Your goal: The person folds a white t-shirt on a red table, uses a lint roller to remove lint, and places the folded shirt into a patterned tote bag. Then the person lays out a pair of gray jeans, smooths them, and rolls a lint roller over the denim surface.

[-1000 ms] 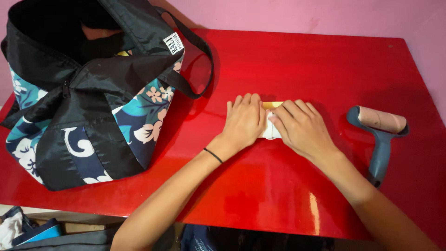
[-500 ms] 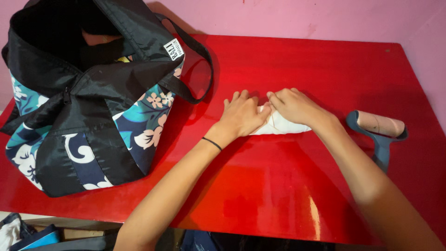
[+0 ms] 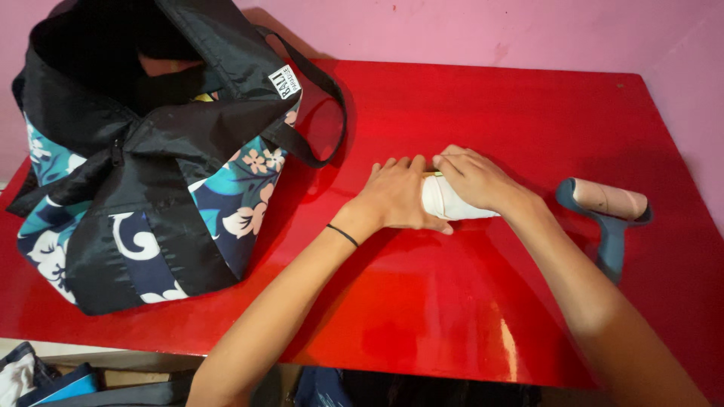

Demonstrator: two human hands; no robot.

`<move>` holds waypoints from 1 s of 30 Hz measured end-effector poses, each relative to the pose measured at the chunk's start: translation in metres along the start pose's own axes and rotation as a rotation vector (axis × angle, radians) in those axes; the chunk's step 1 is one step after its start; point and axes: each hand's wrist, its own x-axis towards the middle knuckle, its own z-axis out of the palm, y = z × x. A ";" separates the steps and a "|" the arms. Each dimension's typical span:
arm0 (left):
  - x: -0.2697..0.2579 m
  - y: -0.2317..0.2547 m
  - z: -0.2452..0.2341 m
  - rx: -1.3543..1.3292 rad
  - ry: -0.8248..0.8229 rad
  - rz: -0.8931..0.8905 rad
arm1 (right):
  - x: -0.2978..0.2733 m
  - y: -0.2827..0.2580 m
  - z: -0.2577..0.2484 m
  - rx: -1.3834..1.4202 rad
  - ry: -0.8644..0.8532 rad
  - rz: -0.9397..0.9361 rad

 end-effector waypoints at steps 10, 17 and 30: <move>0.000 -0.006 0.008 0.055 -0.048 -0.021 | -0.020 -0.003 0.008 -0.029 0.139 -0.196; 0.003 0.008 0.002 0.142 -0.052 -0.028 | -0.030 -0.010 0.010 -0.044 0.225 -0.117; -0.034 0.003 0.023 0.322 0.358 0.321 | -0.073 -0.043 0.007 -0.386 0.277 -0.313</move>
